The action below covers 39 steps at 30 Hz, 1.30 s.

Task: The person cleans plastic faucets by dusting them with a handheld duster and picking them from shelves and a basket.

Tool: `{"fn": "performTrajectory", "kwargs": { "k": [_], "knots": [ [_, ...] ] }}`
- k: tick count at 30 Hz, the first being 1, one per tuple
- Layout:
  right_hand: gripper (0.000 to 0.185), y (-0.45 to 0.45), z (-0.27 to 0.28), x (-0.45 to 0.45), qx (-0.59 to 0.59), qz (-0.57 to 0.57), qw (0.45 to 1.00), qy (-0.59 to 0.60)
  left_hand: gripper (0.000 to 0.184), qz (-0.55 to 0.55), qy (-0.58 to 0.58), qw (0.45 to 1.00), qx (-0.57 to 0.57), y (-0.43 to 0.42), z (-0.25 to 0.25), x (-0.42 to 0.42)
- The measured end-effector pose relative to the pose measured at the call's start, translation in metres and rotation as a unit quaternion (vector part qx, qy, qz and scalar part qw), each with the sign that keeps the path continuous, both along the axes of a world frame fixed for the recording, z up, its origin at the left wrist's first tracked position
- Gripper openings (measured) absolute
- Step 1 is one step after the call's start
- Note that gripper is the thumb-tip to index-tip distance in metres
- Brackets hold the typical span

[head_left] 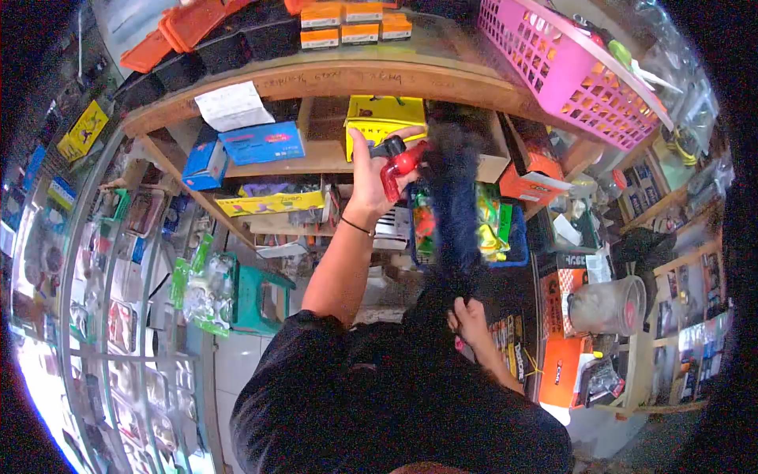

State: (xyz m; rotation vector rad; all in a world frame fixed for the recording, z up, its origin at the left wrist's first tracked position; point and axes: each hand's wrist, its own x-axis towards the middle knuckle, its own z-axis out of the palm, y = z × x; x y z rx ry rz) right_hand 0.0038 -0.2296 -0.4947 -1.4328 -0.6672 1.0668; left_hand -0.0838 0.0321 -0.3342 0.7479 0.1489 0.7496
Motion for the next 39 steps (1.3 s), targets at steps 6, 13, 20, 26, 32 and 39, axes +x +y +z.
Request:
{"fn": "performTrajectory", "kwargs": {
  "k": [6,13,20,26,32,39],
  "knots": [
    [0.035,0.001,0.006,-0.005,-0.027,-0.001,0.999,0.020,0.090,-0.076,-0.094,0.992,-0.035,0.023,-0.053,-0.003],
    [0.033,-0.005,0.001,-0.002,-0.069,0.028,0.997,-0.035,0.085,0.057,0.035,0.996,0.058,0.004,-0.028,-0.009],
    [0.034,-0.001,-0.001,-0.007,-0.037,-0.036,0.998,0.040,0.088,0.039,-0.036,0.995,0.086,0.016,-0.043,-0.003],
    [0.038,-0.010,0.022,0.008,-0.061,-0.036,0.997,-0.025,0.071,0.055,-0.036,0.995,0.069,0.011,-0.037,0.004],
    [0.033,-0.041,0.023,0.046,-0.039,0.030,0.998,-0.025,0.052,0.129,0.004,0.986,0.102,-0.030,-0.026,0.036],
    [0.041,-0.079,0.022,0.078,-0.098,0.073,0.992,0.030,0.055,0.273,0.141,0.822,0.479,-0.097,0.000,0.034]
  ]
}}
